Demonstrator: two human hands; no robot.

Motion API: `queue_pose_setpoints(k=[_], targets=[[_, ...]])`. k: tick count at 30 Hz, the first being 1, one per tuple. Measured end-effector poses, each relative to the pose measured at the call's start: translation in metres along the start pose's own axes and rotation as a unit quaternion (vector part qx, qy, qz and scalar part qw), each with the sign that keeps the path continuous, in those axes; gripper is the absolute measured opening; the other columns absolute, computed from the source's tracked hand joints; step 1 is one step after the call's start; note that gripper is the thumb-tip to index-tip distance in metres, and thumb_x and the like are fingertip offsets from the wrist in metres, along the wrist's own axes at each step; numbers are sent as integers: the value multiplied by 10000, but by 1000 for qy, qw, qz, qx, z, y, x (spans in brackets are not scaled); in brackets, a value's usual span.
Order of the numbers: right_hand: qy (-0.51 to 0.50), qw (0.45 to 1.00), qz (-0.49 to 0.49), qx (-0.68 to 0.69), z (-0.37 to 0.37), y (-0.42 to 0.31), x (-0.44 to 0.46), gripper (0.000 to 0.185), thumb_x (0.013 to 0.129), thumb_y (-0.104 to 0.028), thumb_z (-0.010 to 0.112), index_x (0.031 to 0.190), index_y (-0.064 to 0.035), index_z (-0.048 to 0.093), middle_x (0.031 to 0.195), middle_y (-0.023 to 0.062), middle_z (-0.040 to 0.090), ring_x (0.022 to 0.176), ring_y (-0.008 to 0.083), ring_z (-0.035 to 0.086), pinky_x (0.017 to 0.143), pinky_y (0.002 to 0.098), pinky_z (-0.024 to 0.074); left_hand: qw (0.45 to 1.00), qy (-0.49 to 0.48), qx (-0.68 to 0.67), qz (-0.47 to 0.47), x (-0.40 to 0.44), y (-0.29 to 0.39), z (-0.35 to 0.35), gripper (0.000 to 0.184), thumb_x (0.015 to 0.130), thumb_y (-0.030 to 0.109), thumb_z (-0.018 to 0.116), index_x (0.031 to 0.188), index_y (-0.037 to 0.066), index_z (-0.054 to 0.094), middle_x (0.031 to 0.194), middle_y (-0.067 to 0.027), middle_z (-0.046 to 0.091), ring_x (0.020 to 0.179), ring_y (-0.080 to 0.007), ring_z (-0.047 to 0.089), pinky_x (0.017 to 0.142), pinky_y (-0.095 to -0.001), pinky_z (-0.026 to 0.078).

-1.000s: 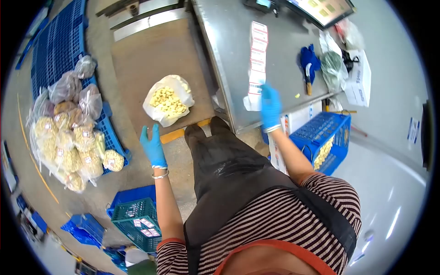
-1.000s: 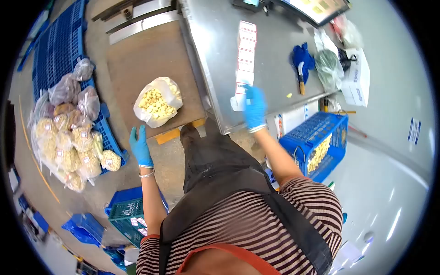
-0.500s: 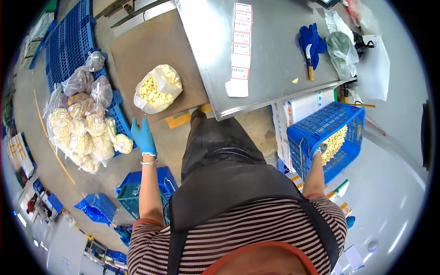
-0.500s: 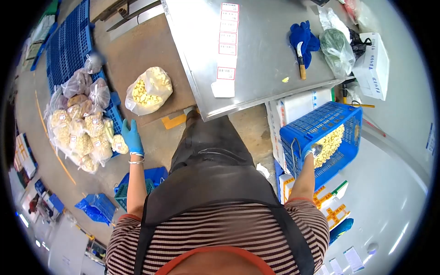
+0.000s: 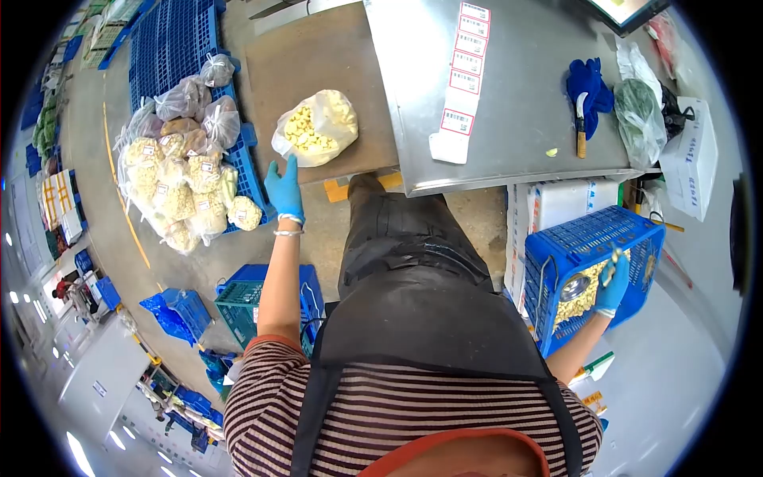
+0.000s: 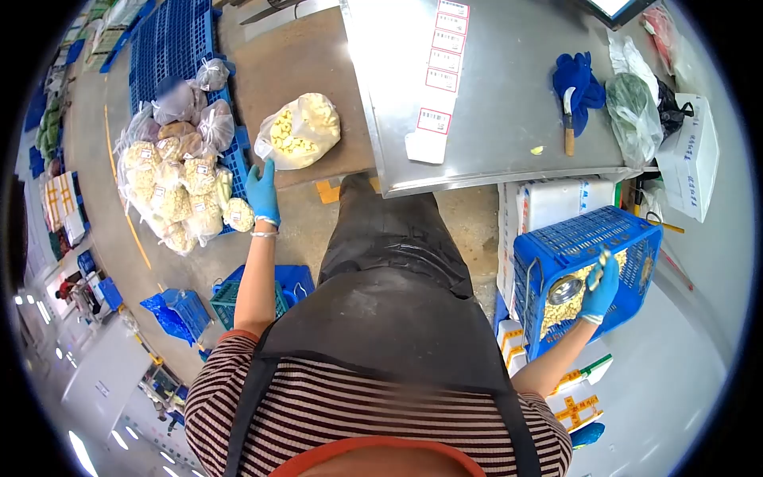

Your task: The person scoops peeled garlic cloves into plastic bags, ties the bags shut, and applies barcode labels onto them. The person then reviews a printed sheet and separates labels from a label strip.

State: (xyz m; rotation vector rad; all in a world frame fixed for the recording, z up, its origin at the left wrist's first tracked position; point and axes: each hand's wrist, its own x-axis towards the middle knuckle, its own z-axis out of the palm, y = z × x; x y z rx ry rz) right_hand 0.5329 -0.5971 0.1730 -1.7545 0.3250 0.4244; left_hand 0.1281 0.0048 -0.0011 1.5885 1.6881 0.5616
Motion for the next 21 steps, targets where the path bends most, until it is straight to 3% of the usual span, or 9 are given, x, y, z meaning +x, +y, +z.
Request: queue_pose_setpoints(k=[3, 5, 9, 10, 12, 13, 15, 18, 21], targets=[[-179, 982, 35, -50, 163, -36, -41, 284, 985, -317, 559, 1156, -110, 653, 904, -55, 627, 676, 25, 524, 587, 168, 417, 996, 45, 75, 9, 29, -9, 24, 759, 808, 417, 776, 1314, -100, 546, 1238, -298, 617, 1144, -369, 606, 954, -419, 467], [-312, 940, 128, -60, 284, -17, -78, 260, 984, -277, 536, 1108, -79, 649, 906, -24, 636, 709, 45, 560, 603, 180, 442, 988, -33, -144, 33, 44, -12, 35, 616, 765, 407, 788, 1124, -80, 669, 1049, -253, 708, 952, -383, 691, 833, -435, 522], [-598, 757, 261, 36, 486, 105, -121, 270, 1010, -293, 551, 1098, -59, 653, 789, -7, 577, 625, 44, 492, 549, 191, 394, 993, -88, -50, -52, 79, -73, 39, 407, 797, 302, 712, 989, -57, 714, 957, -224, 729, 870, -336, 711, 780, -430, 525], [-566, 736, 369, 30, 533, 128, -129, 342, 999, -297, 570, 1183, -16, 636, 674, -46, 503, 548, 36, 447, 471, 193, 345, 992, -106, -48, -58, 83, -76, 39, 379, 804, 286, 696, 973, -53, 717, 948, -221, 730, 858, -330, 712, 772, -432, 524], [-515, 729, 442, 92, 599, 209, -110, 384, 1015, -309, 539, 1209, 17, 601, 795, 27, 625, 682, 114, 609, 578, 201, 502, 985, -126, -106, -47, 71, -66, 30, 378, 824, 301, 706, 966, -49, 720, 901, -208, 729, 837, -321, 711, 755, -426, 521], [-319, 802, 477, 166, 631, 221, -120, 422, 1022, -309, 517, 1265, 35, 538, 1024, 155, 665, 929, 265, 674, 820, 311, 581, 981, -135, -135, -40, 67, -61, 23, 383, 831, 306, 714, 963, -53, 717, 859, -191, 730, 807, -315, 708, 750, -422, 520], [-340, 787, 490, 158, 642, 211, -117, 443, 1027, -295, 498, 1307, 47, 484, 1200, 255, 612, 1110, 380, 624, 986, 411, 533, 975, -207, -59, -54, 70, -54, 5, 417, 842, 320, 723, 993, -68, 705, 863, -182, 723, 815, -304, 695, 776, -400, 516], [-424, 802, 416, 64, 615, 199, -130, 439, 1013, -304, 522, 1328, 2, 509, 1245, 226, 617, 1041, 317, 670, 853, 408, 575, 972, -222, -77, -24, 69, -47, -18, 470, 854, 344, 731, 1032, -88, 686, 918, -184, 709, 876, -291, 673, 829, -373, 502], [-419, 859, 271, -116, 569, 156, -148, 461, 998, -311, 561, 1356, -24, 518, 1191, 185, 642, 1038, 318, 654, 894, 405, 546, 962, -238, -122, -46, 72, -45, -47, 536, 849, 367, 748, 1080, -109, 662, 1067, -225, 676, 1026, -294, 636, 896, -368, 480]])
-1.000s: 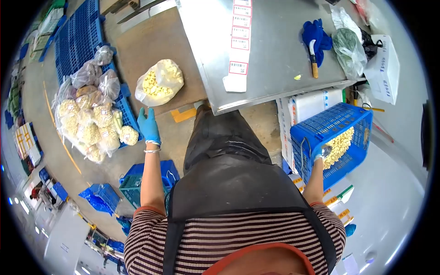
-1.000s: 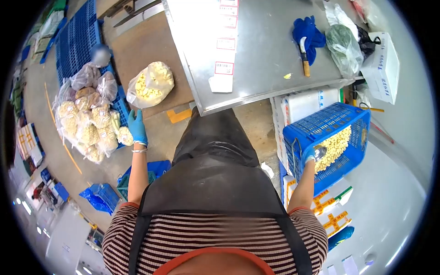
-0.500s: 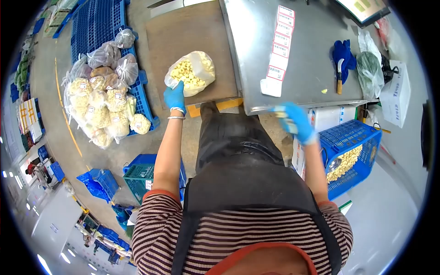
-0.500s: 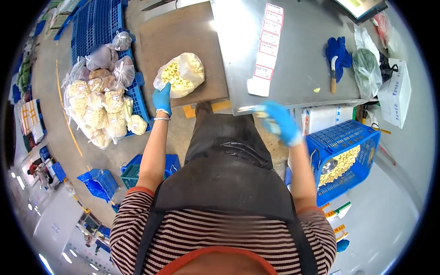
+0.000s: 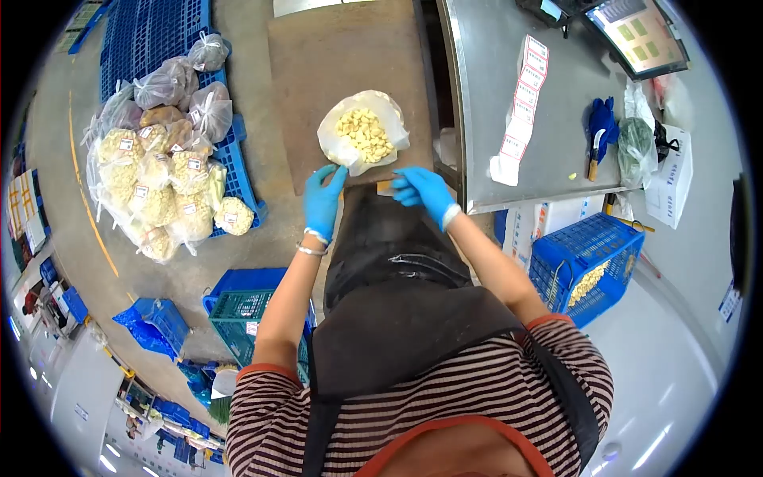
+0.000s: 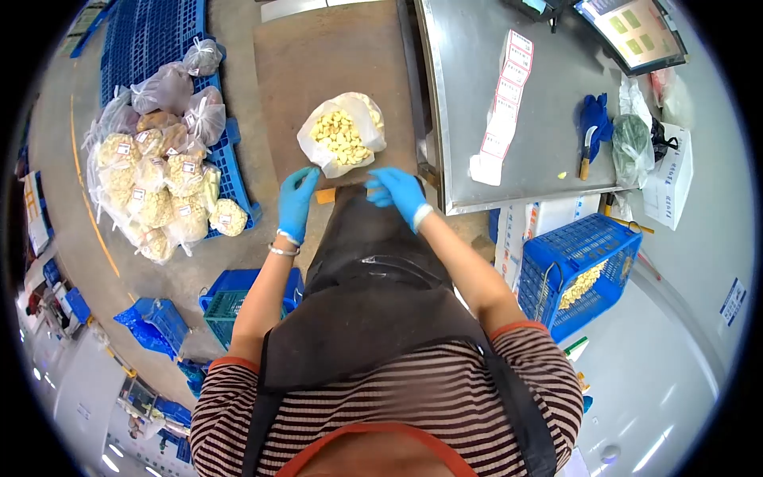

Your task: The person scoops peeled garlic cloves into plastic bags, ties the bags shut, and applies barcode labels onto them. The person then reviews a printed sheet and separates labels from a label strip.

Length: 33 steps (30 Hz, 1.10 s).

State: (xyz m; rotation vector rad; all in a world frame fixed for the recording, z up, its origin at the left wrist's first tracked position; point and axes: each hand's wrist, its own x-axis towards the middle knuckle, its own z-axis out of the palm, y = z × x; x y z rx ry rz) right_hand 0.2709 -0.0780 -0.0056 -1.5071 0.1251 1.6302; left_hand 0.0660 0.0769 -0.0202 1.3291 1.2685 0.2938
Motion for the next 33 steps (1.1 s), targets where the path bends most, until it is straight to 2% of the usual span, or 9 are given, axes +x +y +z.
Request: queue_pose_setpoints(k=[5, 8, 9, 12, 16, 20, 24, 28, 33], targets=[[318, 742, -419, -415, -13, -6, 24, 563, 864, -312, 734, 1304, -8, 559, 1073, 150, 682, 859, 324, 677, 820, 395, 552, 993, -7, 109, 47, 15, 3, 10, 539, 787, 360, 805, 1044, -96, 675, 1050, -234, 685, 981, -299, 655, 889, -382, 491], [276, 658, -499, -491, 9, -42, 76, 536, 812, -330, 776, 1194, 12, 619, 960, 151, 697, 775, 324, 673, 766, 398, 546, 995, -97, 15, 11, 39, 8, 29, 399, 839, 287, 741, 1027, -63, 698, 1027, -169, 703, 942, -257, 665, 861, -360, 500], [127, 851, -282, -424, 10, -54, 84, 424, 820, -313, 763, 1080, 8, 664, 898, 148, 698, 789, 325, 673, 746, 404, 528, 990, -135, -44, -16, 46, 8, 34, 341, 871, 253, 705, 1025, -50, 705, 1022, -139, 710, 931, -238, 666, 849, -350, 503], [41, 919, -194, -342, 31, -77, 63, 341, 825, -290, 750, 1000, -3, 689, 864, 141, 703, 793, 318, 672, 730, 418, 512, 961, -244, -128, -38, 43, 57, 21, 301, 955, 125, 568, 1211, -12, 647, 1177, -91, 679, 1062, -189, 632, 943, -327, 483], [-106, 780, -445, -426, 32, -102, 23, 306, 921, -80, 535, 1200, -42, 656, 1009, 147, 694, 909, 217, 693, 871, 372, 537, 967, -218, -62, 116, 33, 78, 5, 490, 983, 12, 467, 1468, 74, 455, 1489, -76, 472, 1358, -199, 431, 1149, -366, 320], [-85, 987, -41, -132, 29, -86, 55, 396, 929, -58, 565, 1321, -9, 585, 1195, 91, 656, 1120, 182, 622, 1051, 355, 454, 950, -226, -79, 199, 63, 18, 43, 596, 955, -15, 432, 1535, 93, 345, 1615, -90, 275, 1486, -245, 235, 1201, -389, 199], [-68, 971, -122, -196, 32, -64, 82, 337, 911, -179, 663, 1198, -5, 635, 1143, 43, 663, 1019, 177, 649, 886, 349, 538, 950, -234, -121, 168, 79, 21, 67, 595, 950, -14, 443, 1528, 96, 360, 1569, -110, 351, 1413, -261, 374, 1158, -360, 301], [55, 695, -287, -657, 46, -88, 55, 194, 818, -206, 726, 935, -59, 682, 825, 124, 683, 783, 197, 672, 750, 342, 530, 904, -351, -242, 28, 90, 33, 51, 430, 972, 121, 525, 1396, 53, 522, 1336, -92, 585, 1181, -216, 579, 1033, -328, 430], [253, 843, -234, -412, -21, -75, 169, 155, 810, -172, 652, 924, -93, 721, 813, 159, 700, 711, 253, 674, 697, 365, 526, 946, -295, 68, 114, 98, -24, 56, 311, 907, 304, 658, 1017, 15, 633, 986, -144, 678, 875, -282, 646, 801, -370, 516]])
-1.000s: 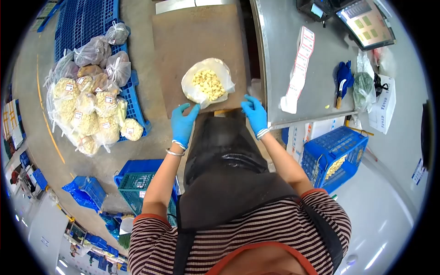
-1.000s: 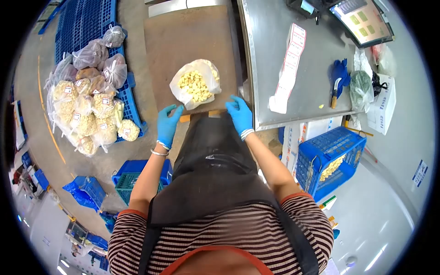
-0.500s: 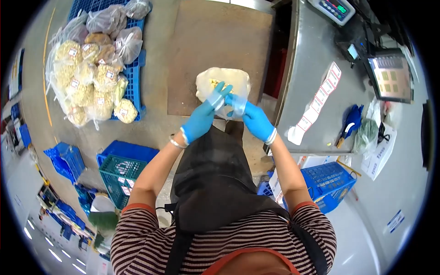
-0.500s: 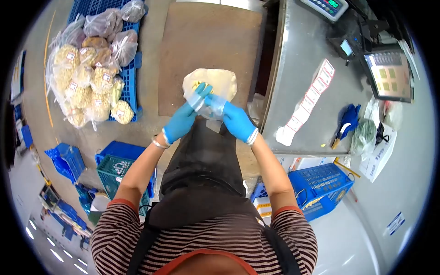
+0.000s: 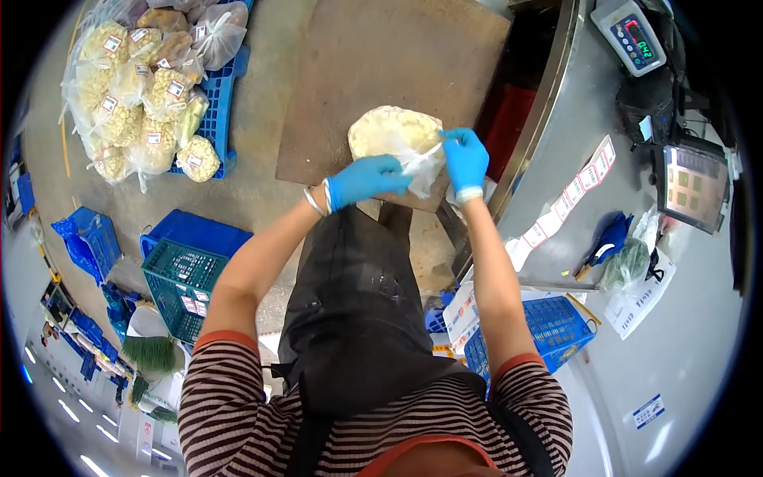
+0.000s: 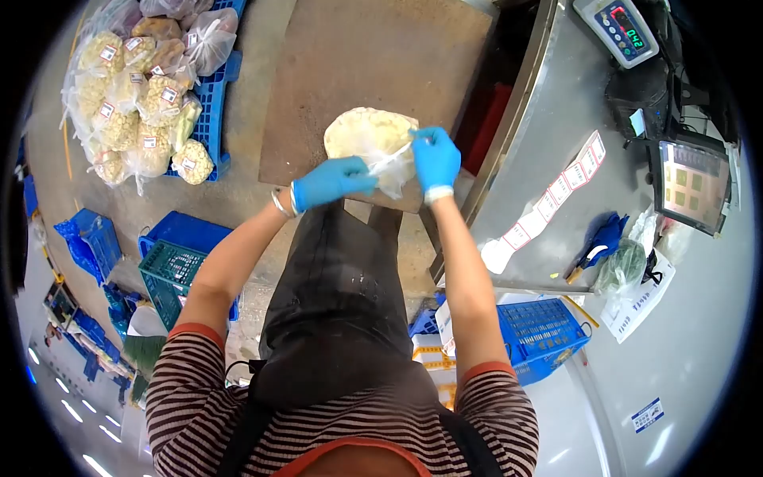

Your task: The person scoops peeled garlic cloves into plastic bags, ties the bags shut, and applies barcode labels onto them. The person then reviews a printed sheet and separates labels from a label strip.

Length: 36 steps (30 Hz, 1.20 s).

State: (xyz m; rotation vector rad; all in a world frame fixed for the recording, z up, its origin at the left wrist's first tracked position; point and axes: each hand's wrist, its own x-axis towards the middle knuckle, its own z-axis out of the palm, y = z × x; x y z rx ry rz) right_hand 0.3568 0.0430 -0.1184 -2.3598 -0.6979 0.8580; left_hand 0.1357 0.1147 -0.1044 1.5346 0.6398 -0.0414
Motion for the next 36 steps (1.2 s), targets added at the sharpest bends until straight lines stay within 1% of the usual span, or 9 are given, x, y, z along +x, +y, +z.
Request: queue_pose_setpoints(k=[2, 5, 10, 17, 22, 24, 28, 31, 36], targets=[[0, 997, 14, -82, 31, 32, 37, 193, 810, -230, 643, 949, -126, 728, 878, 144, 721, 804, 324, 692, 742, 386, 541, 980, -22, 179, 84, -22, -3, 6, 300, 892, 336, 650, 922, 45, 586, 924, -203, 632, 842, -385, 612, 749, -446, 511], [0, 988, -4, -155, 52, 17, 35, 214, 814, -259, 625, 970, -154, 725, 900, 141, 725, 845, 345, 691, 772, 401, 542, 941, -82, 323, -56, -29, -12, 5, 267, 896, 331, 631, 947, 72, 589, 906, -181, 648, 866, -383, 636, 743, -470, 504], [-29, 998, 14, -53, 46, -6, 6, 282, 797, -228, 601, 1050, -222, 724, 838, 176, 703, 801, 350, 691, 760, 422, 536, 965, -35, 206, -156, -1, -38, 12, 526, 962, 554, 459, 1053, 91, 691, 942, -167, 697, 912, -384, 664, 815, -456, 520], [11, 997, 27, -72, 51, 35, 52, 250, 802, -235, 618, 1013, -164, 731, 887, 161, 720, 846, 334, 696, 793, 421, 535, 901, -47, 427, 63, -36, -11, 36, 158, 913, 230, 610, 937, 150, 744, 984, -85, 708, 1045, -300, 638, 955, -410, 475], [-4, 994, 49, -102, 32, 25, 27, 196, 819, -232, 617, 880, -63, 696, 886, 169, 732, 841, 328, 702, 812, 394, 528, 987, 108, -122, 8, -35, -27, 7, 196, 970, 210, 584, 998, 80, 728, 1102, -73, 682, 1138, -223, 588, 1047, -375, 435], [-179, 969, 80, 150, 4, 33, 9, 219, 846, -197, 610, 963, -37, 701, 949, 157, 734, 891, 293, 702, 846, 381, 529, 829, 95, -550, -43, -20, -46, -10, 232, 978, 186, 579, 1106, 44, 711, 1206, -87, 657, 1177, -193, 576, 1039, -358, 452], [-332, 802, 113, 484, -19, -28, -36, 365, 932, -201, 597, 1199, 46, 629, 1144, 148, 689, 1053, 251, 665, 926, 373, 519, 946, 81, -313, 31, 15, 12, -17, 418, 959, 94, 562, 1373, 40, 547, 1371, -99, 567, 1238, -197, 546, 1051, -343, 449], [-300, 822, 136, 464, -7, -21, -34, 450, 921, -192, 622, 1323, 5, 585, 1226, 116, 661, 1104, 225, 643, 971, 331, 515, 957, 9, -290, 2, 44, -1, -7, 539, 940, 31, 551, 1468, 56, 443, 1403, -94, 541, 1228, -201, 547, 1073, -333, 424], [-146, 983, -31, 110, 23, 12, -21, 225, 819, -179, 675, 1018, -78, 708, 848, 107, 707, 773, 199, 677, 721, 350, 530, 981, -12, -192, 17, 43, -17, -14, 502, 902, 137, 635, 1384, 39, 536, 1274, -109, 635, 1161, -189, 578, 1029, -319, 438]])
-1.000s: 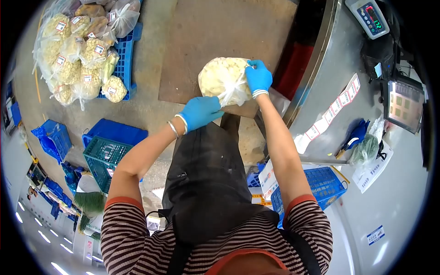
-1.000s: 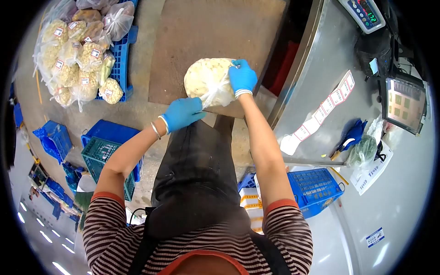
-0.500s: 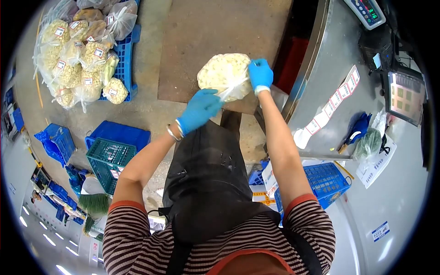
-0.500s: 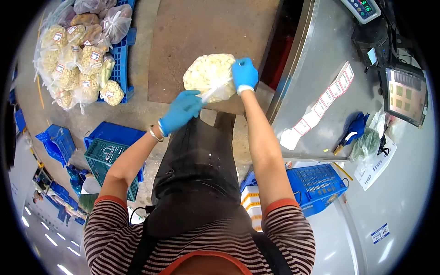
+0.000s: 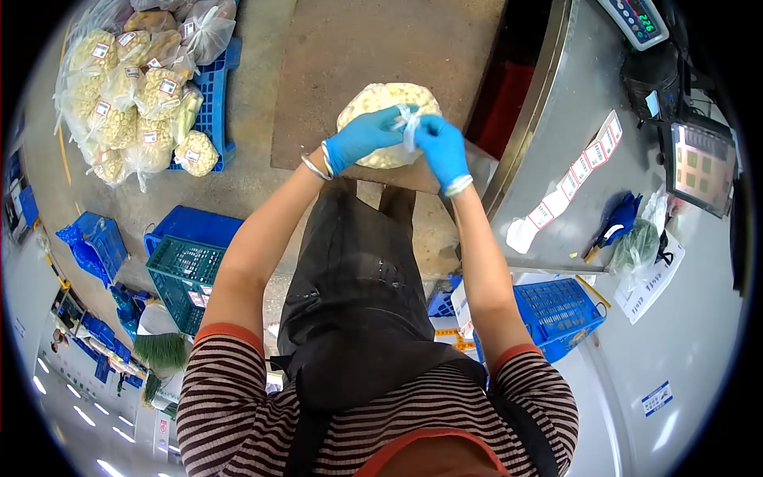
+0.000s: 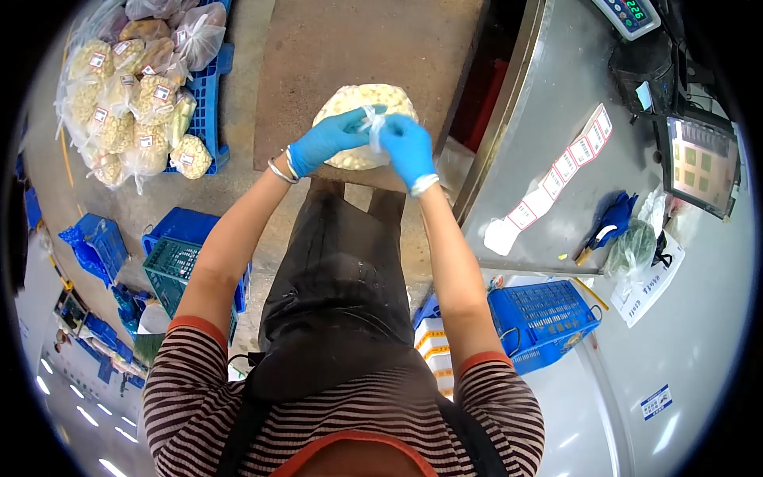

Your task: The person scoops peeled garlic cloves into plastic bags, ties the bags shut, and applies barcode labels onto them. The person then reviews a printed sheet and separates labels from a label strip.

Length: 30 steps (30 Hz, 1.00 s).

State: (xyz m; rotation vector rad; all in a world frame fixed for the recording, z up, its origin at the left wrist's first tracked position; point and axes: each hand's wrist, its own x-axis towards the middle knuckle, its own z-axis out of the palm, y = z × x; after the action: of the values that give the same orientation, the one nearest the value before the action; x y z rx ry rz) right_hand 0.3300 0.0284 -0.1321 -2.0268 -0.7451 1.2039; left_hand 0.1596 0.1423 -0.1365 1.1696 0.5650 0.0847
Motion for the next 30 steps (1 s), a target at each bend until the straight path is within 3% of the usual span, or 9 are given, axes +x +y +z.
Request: queue_pose_setpoints(k=[2, 5, 6, 10, 13, 19, 25, 26, 30], targets=[[98, 993, 34, -59, -1, 15, 29, 199, 806, -180, 663, 984, -103, 709, 836, 127, 698, 763, 246, 680, 720, 375, 530, 992, 6, 76, -99, -2, -17, -5, 381, 858, 296, 722, 1135, 39, 678, 1121, -108, 685, 1086, -210, 595, 951, -340, 468], [176, 963, 40, -199, 14, 21, 66, 161, 805, -180, 633, 940, -126, 704, 861, 137, 703, 790, 309, 678, 731, 415, 530, 891, -125, 436, -13, -29, 19, 21, 347, 850, 370, 732, 961, 44, 688, 994, -120, 681, 971, -242, 614, 871, -335, 475], [188, 947, 40, -255, 21, 23, 66, 151, 808, -180, 622, 926, -132, 702, 877, 137, 707, 806, 329, 675, 736, 429, 529, 882, -80, 460, 69, -37, 4, 19, 367, 849, 414, 733, 890, 54, 669, 916, -137, 664, 852, -283, 619, 796, -350, 491], [228, 944, -67, -231, 25, 7, 45, 162, 807, -192, 609, 928, -147, 708, 915, 128, 708, 863, 322, 670, 772, 435, 532, 955, 67, 260, -130, -42, -28, -13, 396, 854, 459, 712, 881, 68, 656, 827, -158, 661, 735, -367, 616, 700, -401, 518], [201, 935, -89, -278, 22, 10, 58, 182, 802, -181, 597, 941, -119, 697, 934, 148, 709, 870, 347, 675, 771, 455, 539, 904, 64, 399, -139, -33, -17, 4, 465, 875, 518, 636, 778, 63, 650, 848, -176, 677, 819, -364, 658, 720, -415, 522], [138, 961, 37, -237, 25, 9, 64, 273, 841, -176, 588, 1101, -129, 657, 1016, 188, 696, 952, 384, 662, 843, 469, 525, 864, 8, 503, -12, -54, 30, 32, 323, 912, 403, 647, 1020, 99, 667, 927, -161, 678, 736, -328, 670, 667, -376, 527], [194, 946, -221, -138, -54, -40, -91, 522, 844, -266, 732, 1312, -97, 575, 1105, 166, 646, 1024, 363, 604, 898, 447, 485, 873, 265, 401, 79, -86, 69, 99, 284, 936, 173, 650, 1204, 82, 673, 1038, -136, 671, 825, -259, 664, 730, -345, 525], [195, 943, -229, -143, -76, -43, -122, 527, 840, -278, 741, 1310, -99, 584, 1090, 154, 652, 1010, 355, 609, 889, 438, 484, 897, 260, 355, 45, -90, 77, 118, 262, 958, 142, 634, 1212, 96, 678, 1024, -69, 678, 880, -139, 598, 765, -280, 493], [244, 930, -118, -247, -159, -2, -211, 662, 699, -400, 824, 1237, -78, 615, 1032, 118, 653, 910, 321, 615, 813, 430, 487, 977, 143, 148, -57, -78, 102, 199, 250, 959, 195, 623, 1147, 43, 686, 1029, -109, 688, 915, -181, 645, 824, -301, 496]])
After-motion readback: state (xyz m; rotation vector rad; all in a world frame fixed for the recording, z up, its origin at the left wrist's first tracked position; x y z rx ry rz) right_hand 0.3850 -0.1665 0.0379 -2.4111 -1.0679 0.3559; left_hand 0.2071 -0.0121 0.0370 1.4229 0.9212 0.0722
